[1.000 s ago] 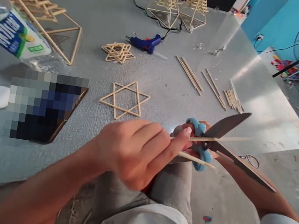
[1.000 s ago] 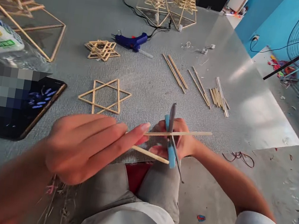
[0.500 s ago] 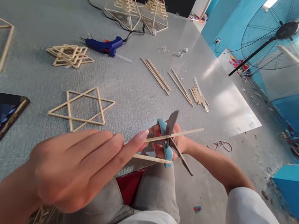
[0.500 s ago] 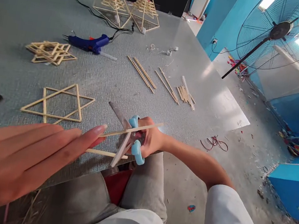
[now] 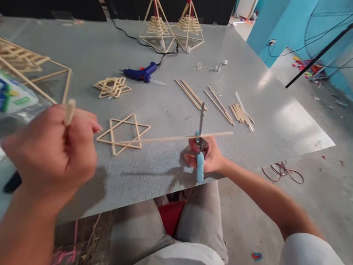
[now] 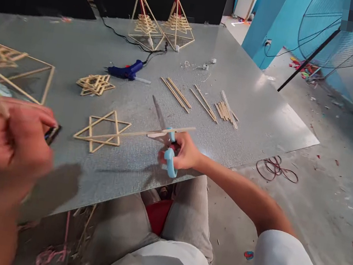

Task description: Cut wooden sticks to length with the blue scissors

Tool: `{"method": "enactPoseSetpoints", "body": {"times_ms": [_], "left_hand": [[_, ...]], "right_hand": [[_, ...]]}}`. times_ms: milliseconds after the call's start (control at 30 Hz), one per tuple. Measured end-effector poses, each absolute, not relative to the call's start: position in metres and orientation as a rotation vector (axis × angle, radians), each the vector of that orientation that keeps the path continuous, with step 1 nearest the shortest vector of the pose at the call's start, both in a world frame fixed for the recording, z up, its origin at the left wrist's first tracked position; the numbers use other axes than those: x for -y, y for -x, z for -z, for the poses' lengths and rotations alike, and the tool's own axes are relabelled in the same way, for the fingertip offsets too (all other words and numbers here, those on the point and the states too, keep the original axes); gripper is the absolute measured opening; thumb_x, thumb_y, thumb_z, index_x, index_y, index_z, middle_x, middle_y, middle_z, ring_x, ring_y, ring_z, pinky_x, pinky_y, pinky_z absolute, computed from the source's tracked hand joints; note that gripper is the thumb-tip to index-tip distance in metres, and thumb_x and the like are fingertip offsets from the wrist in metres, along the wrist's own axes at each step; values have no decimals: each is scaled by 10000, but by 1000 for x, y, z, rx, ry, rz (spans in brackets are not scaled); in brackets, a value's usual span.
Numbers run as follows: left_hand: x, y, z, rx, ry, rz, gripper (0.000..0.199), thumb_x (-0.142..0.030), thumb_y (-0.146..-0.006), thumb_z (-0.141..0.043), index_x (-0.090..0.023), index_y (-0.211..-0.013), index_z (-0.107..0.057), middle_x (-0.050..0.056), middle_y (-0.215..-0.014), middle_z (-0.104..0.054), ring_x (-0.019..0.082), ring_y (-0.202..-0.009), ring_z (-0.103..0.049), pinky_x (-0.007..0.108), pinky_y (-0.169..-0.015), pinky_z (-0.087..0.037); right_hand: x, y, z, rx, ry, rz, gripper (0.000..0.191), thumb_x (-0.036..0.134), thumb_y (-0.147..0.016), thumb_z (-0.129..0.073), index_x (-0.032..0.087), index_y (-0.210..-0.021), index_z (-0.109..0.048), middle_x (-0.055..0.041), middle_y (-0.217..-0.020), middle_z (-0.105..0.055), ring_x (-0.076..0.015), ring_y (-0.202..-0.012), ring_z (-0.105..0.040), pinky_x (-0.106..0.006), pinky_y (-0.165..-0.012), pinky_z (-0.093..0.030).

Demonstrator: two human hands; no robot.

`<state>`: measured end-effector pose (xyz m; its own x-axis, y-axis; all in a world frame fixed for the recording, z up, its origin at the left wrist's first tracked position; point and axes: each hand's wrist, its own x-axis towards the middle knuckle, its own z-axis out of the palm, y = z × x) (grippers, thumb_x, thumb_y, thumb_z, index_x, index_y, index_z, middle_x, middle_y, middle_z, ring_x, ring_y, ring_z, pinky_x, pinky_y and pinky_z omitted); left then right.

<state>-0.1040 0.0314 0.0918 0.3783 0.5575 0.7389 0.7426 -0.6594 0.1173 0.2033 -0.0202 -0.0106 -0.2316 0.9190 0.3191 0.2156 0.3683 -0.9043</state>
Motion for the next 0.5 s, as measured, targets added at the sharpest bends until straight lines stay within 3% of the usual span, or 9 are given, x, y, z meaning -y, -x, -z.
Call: {"method": "enactPoseSetpoints", "body": {"times_ms": [133,233,333,400,433,500], "left_hand": [[-38,174,-87,1403,2281,574,407,-495,-1096,-394,-199,-949,-632,10,-831,-731,275,-911,-741,414,-669,-444],[-49,210,-71,1466,2212,255,626,-799,-975,-426,-217,-856,-622,30,-578,-632,321,-706,-714,409,-631,-466],[-61,216,-63,1985,2098,-264,916,-1000,-829,-449,-133,-974,-702,265,-898,-801,485,-870,-773,522,-719,-562],[-68,212,-65,2202,2046,-464,1035,-1008,-826,-436,-56,-1141,-695,384,-1180,-769,554,-1093,-756,569,-854,-577],[-71,212,-67,2243,2065,-488,1032,-988,-840,-448,-47,-1198,-678,392,-1249,-750,554,-1156,-743,561,-892,-573],[-79,216,-69,2264,2160,-436,960,-968,-835,-497,-80,-1149,-685,349,-1153,-784,534,-1088,-764,524,-849,-575]], "right_hand": [[19,-204,4,1684,996,-909,416,303,-743,-716,275,-682,-305,100,-612,-295,-73,-597,-235,-277,-547,-207],[18,-203,4,1665,1005,-922,376,304,-736,-692,271,-679,-321,93,-618,-292,-76,-607,-227,-284,-556,-194],[17,-202,6,1612,1050,-940,370,313,-728,-675,270,-693,-310,85,-624,-286,-83,-628,-230,-289,-576,-195],[16,-202,8,1587,1068,-940,370,324,-720,-667,269,-695,-302,81,-632,-284,-86,-638,-233,-292,-583,-199],[15,-202,9,1581,1073,-939,368,332,-715,-663,269,-692,-302,80,-635,-283,-86,-638,-234,-292,-582,-199],[14,-202,9,1575,1083,-932,359,350,-707,-655,268,-686,-306,79,-638,-283,-85,-634,-236,-293,-581,-200]]}}
